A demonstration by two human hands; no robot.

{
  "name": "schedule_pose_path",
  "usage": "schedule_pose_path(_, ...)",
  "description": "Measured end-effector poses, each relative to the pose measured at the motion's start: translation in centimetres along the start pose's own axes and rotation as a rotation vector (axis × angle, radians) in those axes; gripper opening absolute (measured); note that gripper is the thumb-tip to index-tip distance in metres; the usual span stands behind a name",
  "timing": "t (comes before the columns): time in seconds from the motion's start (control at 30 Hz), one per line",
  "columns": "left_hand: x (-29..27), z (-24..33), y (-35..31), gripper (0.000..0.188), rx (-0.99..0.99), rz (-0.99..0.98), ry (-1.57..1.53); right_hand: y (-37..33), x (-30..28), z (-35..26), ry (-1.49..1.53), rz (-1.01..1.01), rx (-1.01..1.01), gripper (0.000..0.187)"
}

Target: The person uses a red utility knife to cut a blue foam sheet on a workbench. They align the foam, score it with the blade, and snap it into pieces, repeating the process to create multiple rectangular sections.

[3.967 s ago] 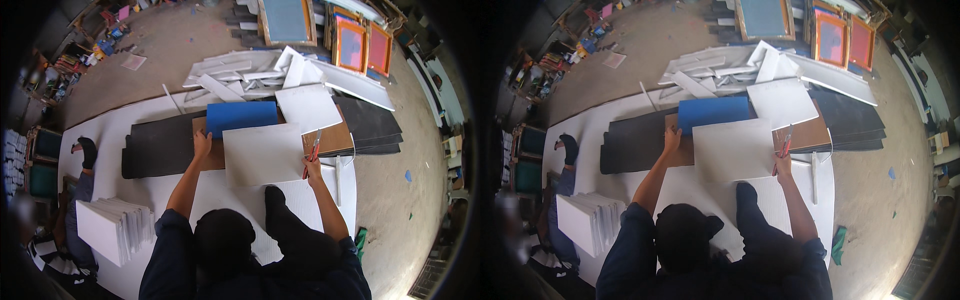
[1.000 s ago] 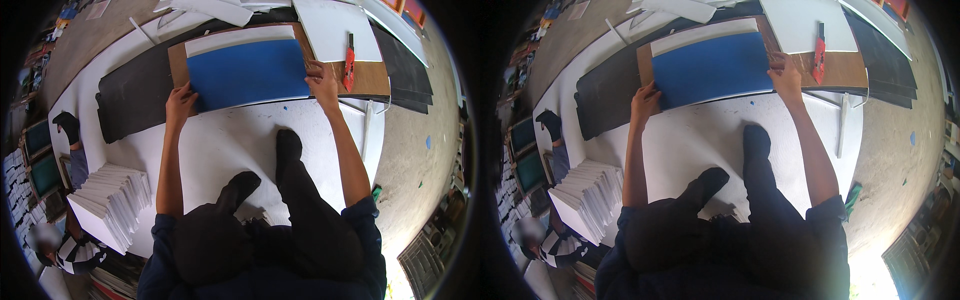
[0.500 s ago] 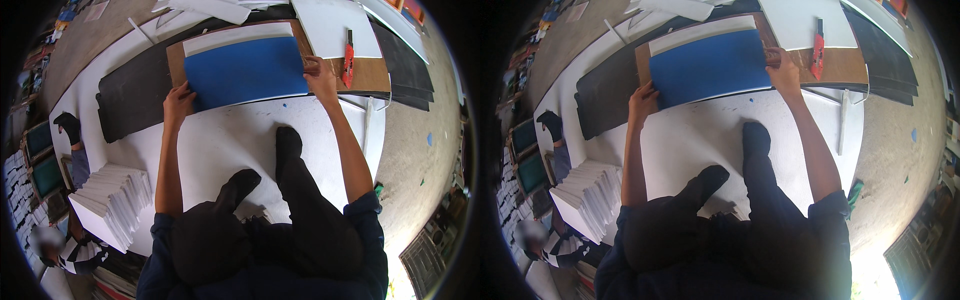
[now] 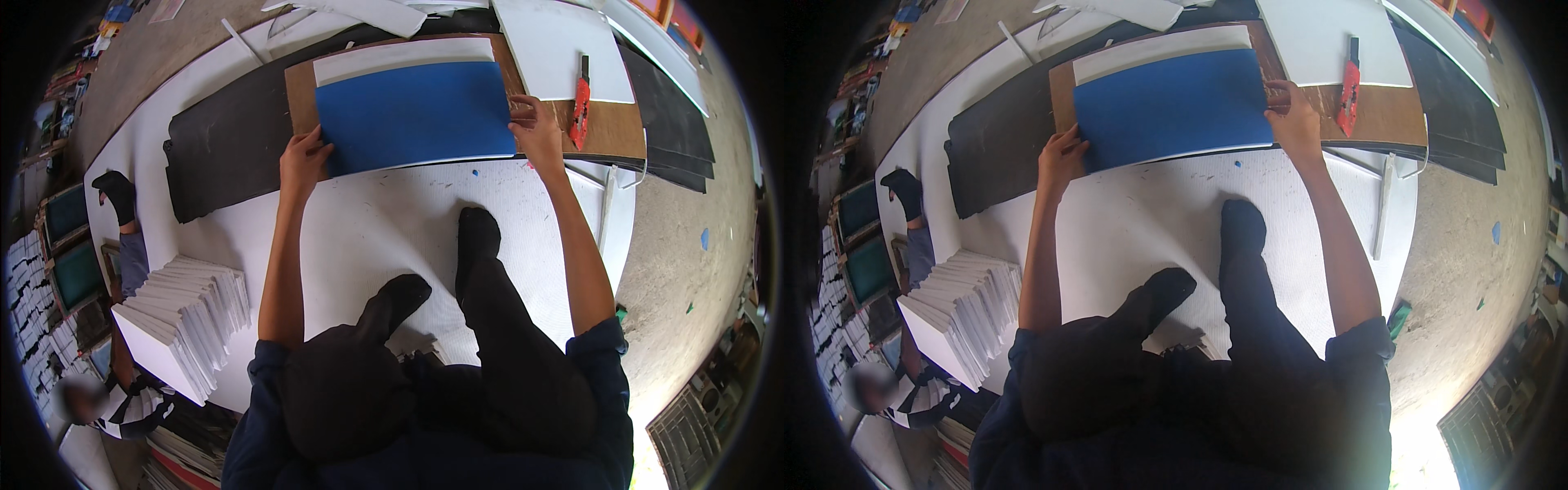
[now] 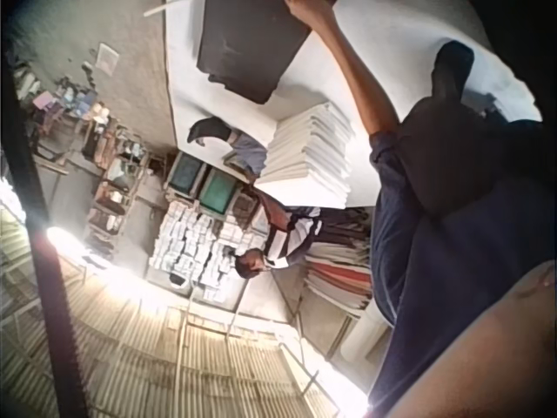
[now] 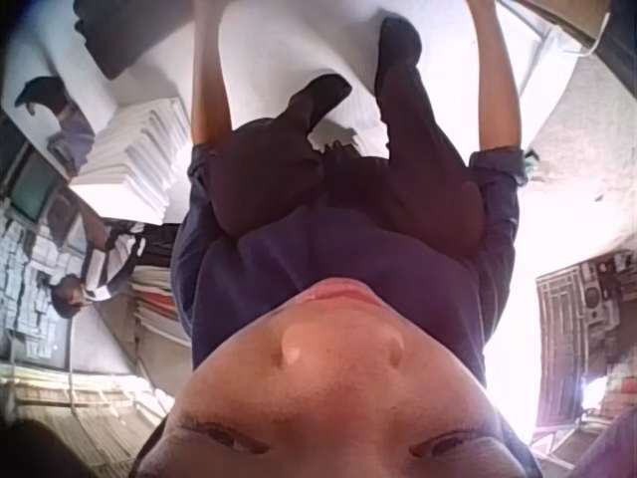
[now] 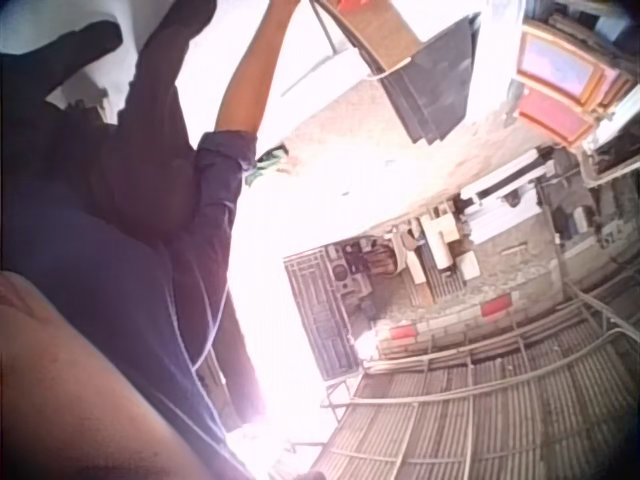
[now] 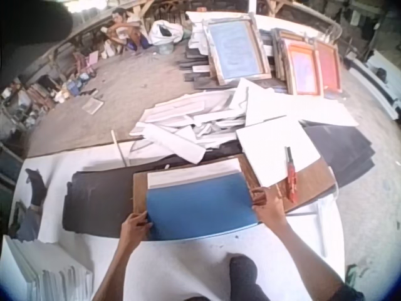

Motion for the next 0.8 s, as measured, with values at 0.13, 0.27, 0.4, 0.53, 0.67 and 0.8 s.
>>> schedule_pose_path(0.13, 0.3, 0.2, 0.0, 0.042, 0.009, 0.004, -0.008, 0.0, -0.2, 0.1, 0.007, -0.004, 0.008, 0.043)
schedule_pose_path(0.27, 0.3, -0.5, 0.1, 0.042, -0.002, 0.018, -0.038, 0.0, -0.3, -0.4, -0.007, -0.019, 0.035, 0.041)
schedule_pose_path(0.4, 0.5, -0.6, 0.2, 0.041, 0.008, 0.009, -0.048, 0.2, -0.3, 0.1, -0.015, -0.012, 0.032, 0.04)
schedule_pose_path(0.53, 0.5, -0.6, 0.1, 0.041, -0.008, 0.006, -0.049, 0.3, -0.2, 0.3, -0.016, -0.012, 0.015, 0.039)
schedule_pose_path(0.67, 0.5, -0.4, 0.0, 0.042, -0.014, 0.008, -0.017, 0.3, -0.1, 0.3, -0.032, -0.02, 0.017, 0.039)
schedule_pose_path(0.8, 0.4, -0.1, -0.1, 0.042, -0.018, 0.007, -0.009, 0.5, 0.2, 0.9, -0.041, -0.016, -0.009, 0.039)
Point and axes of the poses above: each hand's wrist, its own y-axis towards the middle knuckle, its own x-axis out of the palm, z = x × y, the point moved 6 cm from there along y, towards the middle knuckle, and after that the axes turned 13 degrees about z, right-handed, at the moved point
